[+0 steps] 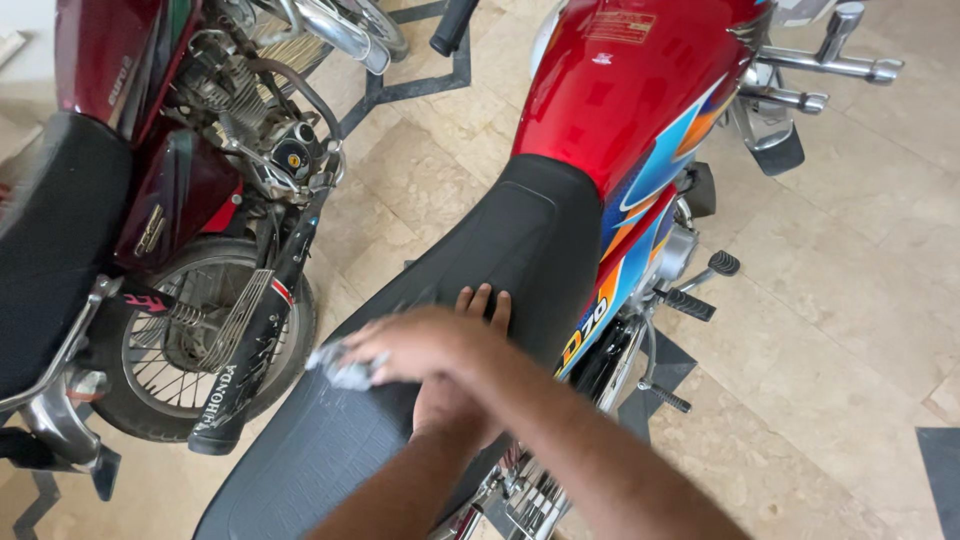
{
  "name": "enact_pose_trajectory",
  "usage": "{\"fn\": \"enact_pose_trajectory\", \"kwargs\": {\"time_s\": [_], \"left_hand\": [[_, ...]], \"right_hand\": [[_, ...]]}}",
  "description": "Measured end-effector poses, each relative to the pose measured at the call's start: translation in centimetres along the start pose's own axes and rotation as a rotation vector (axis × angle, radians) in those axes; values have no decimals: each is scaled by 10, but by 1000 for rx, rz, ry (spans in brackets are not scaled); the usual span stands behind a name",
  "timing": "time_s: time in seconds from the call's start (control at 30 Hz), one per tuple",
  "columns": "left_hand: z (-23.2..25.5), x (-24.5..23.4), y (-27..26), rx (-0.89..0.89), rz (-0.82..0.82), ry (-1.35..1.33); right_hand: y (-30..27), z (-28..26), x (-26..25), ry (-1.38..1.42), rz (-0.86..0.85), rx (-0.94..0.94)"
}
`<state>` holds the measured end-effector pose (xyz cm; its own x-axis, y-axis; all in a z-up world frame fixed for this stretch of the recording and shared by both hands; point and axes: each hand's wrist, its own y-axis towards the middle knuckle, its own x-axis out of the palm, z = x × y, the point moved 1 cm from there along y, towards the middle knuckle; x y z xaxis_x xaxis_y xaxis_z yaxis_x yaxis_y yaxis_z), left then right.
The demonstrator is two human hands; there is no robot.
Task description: The person wipes the handlebars, fuel tank, and seat of a red motorcycle using a white cloth. They then move to the rear of the bike to wipe the license plate and taillight area. The person returns to the seat and tank to continue wiping the surfaces.
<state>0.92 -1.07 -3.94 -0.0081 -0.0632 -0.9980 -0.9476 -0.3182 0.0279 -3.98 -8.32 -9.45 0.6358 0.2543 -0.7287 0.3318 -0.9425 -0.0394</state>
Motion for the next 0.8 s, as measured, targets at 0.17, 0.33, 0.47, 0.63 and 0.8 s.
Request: {"fn": "enact_pose_trajectory", "kwargs": {"time_s": [0.17, 0.33, 0.47, 0.63, 0.8], "left_hand": [[4, -18, 10, -163, -405, -147], [7, -35, 11, -184, -317, -231], [6, -32, 12, -160, -269, -182], [5, -28, 11, -158, -246, -198], [7, -31, 13, -198, -268, -197]], "right_hand": [[-53, 55, -60, -138, 520, 278], [-95, 40, -54, -116, 1046, 216], [-131, 23, -43, 102, 1075, 205], [-164, -7, -5, 90, 1224, 374], [-175, -28, 60, 194, 1310, 508]]}}
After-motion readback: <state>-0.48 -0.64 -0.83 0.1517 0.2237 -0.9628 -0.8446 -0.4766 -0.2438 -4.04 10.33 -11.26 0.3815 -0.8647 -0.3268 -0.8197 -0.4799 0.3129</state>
